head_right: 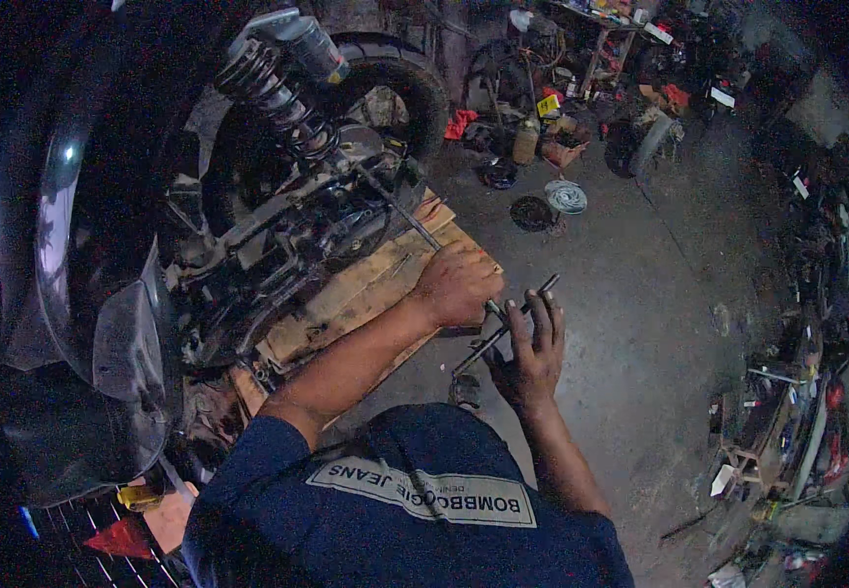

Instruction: The person works on a disassembled mechanical assembly, likely a motorcycle engine, on a wooden workbench. They use a T-handle wrench to tighten bolts on the engine block and then use a small brush to clean the interior of a metal casing component.

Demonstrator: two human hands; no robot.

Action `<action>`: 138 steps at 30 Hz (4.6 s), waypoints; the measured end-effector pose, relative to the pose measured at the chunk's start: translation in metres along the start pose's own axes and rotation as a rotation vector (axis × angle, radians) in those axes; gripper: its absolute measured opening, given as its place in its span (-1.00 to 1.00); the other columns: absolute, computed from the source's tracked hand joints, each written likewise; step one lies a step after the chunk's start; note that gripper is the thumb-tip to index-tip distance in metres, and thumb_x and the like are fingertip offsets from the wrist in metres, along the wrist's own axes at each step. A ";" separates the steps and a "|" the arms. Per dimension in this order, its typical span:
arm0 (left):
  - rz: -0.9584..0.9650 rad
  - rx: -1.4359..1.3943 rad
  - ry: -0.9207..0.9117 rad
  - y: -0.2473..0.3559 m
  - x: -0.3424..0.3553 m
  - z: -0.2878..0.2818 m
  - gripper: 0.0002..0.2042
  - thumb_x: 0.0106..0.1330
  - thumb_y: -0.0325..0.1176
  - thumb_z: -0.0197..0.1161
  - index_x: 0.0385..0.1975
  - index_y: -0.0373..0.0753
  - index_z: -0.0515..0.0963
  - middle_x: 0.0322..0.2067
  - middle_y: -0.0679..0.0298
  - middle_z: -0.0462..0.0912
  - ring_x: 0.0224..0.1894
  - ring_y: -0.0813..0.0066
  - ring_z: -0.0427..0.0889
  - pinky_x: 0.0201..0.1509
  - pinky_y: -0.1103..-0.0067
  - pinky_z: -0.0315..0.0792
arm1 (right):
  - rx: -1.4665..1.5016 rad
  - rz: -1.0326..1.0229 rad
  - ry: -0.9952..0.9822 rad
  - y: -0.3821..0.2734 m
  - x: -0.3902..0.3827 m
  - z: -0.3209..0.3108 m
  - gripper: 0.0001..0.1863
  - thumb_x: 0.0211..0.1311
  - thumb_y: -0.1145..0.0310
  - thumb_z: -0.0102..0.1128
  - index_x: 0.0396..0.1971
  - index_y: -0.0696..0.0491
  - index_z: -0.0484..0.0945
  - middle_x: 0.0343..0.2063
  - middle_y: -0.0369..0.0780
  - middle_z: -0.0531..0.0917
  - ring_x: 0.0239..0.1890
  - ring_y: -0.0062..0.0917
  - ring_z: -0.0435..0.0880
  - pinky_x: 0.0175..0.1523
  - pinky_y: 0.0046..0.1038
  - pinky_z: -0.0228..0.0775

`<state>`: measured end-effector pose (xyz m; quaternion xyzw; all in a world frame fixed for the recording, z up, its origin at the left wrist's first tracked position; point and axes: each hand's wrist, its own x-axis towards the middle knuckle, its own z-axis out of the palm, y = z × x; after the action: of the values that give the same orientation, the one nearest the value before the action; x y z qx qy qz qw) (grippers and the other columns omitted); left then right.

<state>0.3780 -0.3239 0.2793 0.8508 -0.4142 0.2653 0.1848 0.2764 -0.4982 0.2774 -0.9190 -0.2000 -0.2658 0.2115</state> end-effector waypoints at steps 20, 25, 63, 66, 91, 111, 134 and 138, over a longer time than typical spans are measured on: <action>0.124 -0.067 -0.109 -0.015 -0.010 0.001 -0.72 -0.47 -0.23 0.34 -0.63 -0.04 0.50 -0.55 0.38 0.47 -0.36 0.33 0.54 -0.17 0.36 0.37 | 1.930 1.710 -0.223 -0.025 0.011 0.022 -0.56 0.40 -0.03 -0.09 -0.57 -0.04 0.44 -0.77 -0.38 0.42 -0.84 -0.62 0.28 -0.74 -0.59 0.08; 0.072 -0.015 -0.139 -0.011 -0.009 -0.004 -0.73 -0.39 -0.23 0.34 -0.58 -0.05 0.52 -0.52 0.38 0.48 -0.28 0.33 0.54 -0.10 0.32 0.35 | 1.302 1.289 -0.132 -0.028 0.014 0.017 -0.50 0.40 -0.04 -0.07 -0.41 0.15 0.48 -0.59 -0.20 0.55 -0.61 -0.47 0.54 -0.45 -0.41 0.46; -0.315 0.105 0.285 -0.070 -0.006 -0.039 -0.87 -0.09 -0.36 0.30 -0.54 -0.17 0.51 -0.49 0.26 0.46 -0.16 0.22 0.46 0.25 0.26 0.18 | 0.076 -0.263 0.054 0.010 0.028 0.013 -0.46 -0.02 0.62 0.25 0.07 0.09 0.48 -0.39 -0.11 0.56 -0.28 -0.23 0.55 0.00 -0.19 0.41; -0.355 0.106 0.226 -0.070 -0.005 -0.039 -0.85 -0.01 -0.30 0.32 -0.53 -0.18 0.52 -0.49 0.24 0.46 -0.18 0.19 0.46 0.27 0.24 0.17 | 0.046 -0.300 0.012 0.013 0.035 0.006 -0.46 -0.01 0.59 0.25 0.08 0.12 0.47 -0.42 -0.13 0.55 -0.32 -0.24 0.53 -0.06 -0.20 0.38; -0.357 0.034 0.109 -0.069 -0.008 -0.048 -0.73 -0.06 -0.15 0.41 -0.53 -0.20 0.56 -0.45 0.24 0.54 -0.15 0.22 0.50 0.31 0.15 0.10 | 1.842 0.943 -0.448 -0.006 0.039 0.016 -0.47 -0.07 0.29 0.06 -0.04 0.25 0.45 -0.83 -0.42 0.20 -0.76 -0.59 0.20 -0.52 -0.44 0.07; -0.367 0.006 0.158 -0.053 -0.014 -0.047 -0.78 -0.05 -0.22 0.40 -0.60 -0.18 0.53 -0.37 0.26 0.54 -0.04 0.19 0.49 0.32 0.19 0.15 | 1.865 1.045 -0.410 -0.014 0.034 0.003 -0.49 -0.02 0.41 -0.03 0.00 0.28 0.48 -0.79 -0.42 0.17 -0.73 -0.60 0.15 -0.49 -0.45 0.09; -1.124 -0.452 1.201 0.021 -0.173 -0.181 -0.54 0.33 -0.41 0.18 0.22 -0.41 0.34 0.03 0.18 0.50 -0.08 0.52 0.48 0.09 0.55 0.38 | 1.159 0.399 -0.945 -0.120 -0.015 0.002 -0.44 -0.08 0.38 0.34 0.03 0.04 0.44 -0.56 -0.32 0.55 -0.64 -0.50 0.52 -0.54 -0.42 0.40; -1.181 -0.561 1.262 0.027 -0.173 -0.205 -0.56 0.36 -0.41 0.12 0.23 -0.36 0.34 0.12 0.22 0.47 0.05 0.49 0.47 0.04 0.54 0.43 | 1.010 -0.100 -0.903 -0.156 -0.025 0.011 -0.19 -0.25 0.45 0.29 0.18 0.05 0.27 -0.50 -0.27 0.58 -0.52 -0.33 0.60 -0.33 -0.32 0.48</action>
<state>0.2059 -0.1252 0.3388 0.5449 0.2179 0.4336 0.6838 0.1869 -0.3697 0.2990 -0.7181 -0.4104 0.2607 0.4980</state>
